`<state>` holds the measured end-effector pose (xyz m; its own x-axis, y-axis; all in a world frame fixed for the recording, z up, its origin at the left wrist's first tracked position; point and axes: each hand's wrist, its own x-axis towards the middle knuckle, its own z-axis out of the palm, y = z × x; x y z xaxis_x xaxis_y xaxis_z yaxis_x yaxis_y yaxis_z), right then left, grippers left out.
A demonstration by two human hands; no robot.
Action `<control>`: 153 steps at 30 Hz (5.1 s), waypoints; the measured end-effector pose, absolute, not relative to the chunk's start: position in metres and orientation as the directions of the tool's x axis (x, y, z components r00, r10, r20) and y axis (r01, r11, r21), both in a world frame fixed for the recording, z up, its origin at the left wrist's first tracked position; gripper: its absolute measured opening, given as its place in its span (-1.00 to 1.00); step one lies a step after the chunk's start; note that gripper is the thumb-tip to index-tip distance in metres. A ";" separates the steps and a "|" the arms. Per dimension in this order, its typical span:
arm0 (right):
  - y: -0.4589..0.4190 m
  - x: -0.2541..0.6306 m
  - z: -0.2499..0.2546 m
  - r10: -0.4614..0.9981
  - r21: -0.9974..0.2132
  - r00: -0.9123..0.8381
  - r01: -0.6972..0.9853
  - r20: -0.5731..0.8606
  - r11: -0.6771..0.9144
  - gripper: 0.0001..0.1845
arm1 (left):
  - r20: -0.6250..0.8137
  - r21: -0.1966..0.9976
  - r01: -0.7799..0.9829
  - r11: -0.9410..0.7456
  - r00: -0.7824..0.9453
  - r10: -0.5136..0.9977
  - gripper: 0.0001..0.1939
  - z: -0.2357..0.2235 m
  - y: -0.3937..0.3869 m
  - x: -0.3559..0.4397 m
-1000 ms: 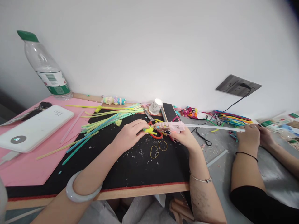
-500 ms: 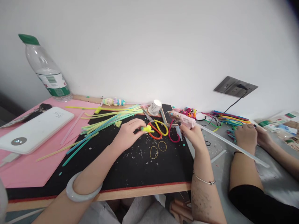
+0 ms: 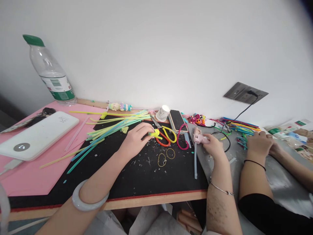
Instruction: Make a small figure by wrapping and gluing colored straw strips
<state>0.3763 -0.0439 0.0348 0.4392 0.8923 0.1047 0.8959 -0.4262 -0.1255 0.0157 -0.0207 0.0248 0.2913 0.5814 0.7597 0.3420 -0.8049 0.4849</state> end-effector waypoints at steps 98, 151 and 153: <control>-0.039 0.201 0.037 0.942 -0.938 -0.274 0.229 0.194 0.260 -0.77 | 0.746 0.440 0.330 -0.835 0.384 0.545 -0.85 0.021 -0.027 0.021; -0.037 0.195 0.022 0.820 -0.707 -0.221 0.420 0.529 0.569 -0.70 | -0.063 0.985 -0.131 0.116 0.353 0.934 -0.68 0.023 -0.025 0.030; -0.038 0.195 0.022 0.850 -0.766 -0.218 0.370 0.479 0.526 -0.66 | -0.063 0.984 -0.137 0.116 0.344 0.937 -0.67 0.024 -0.025 0.029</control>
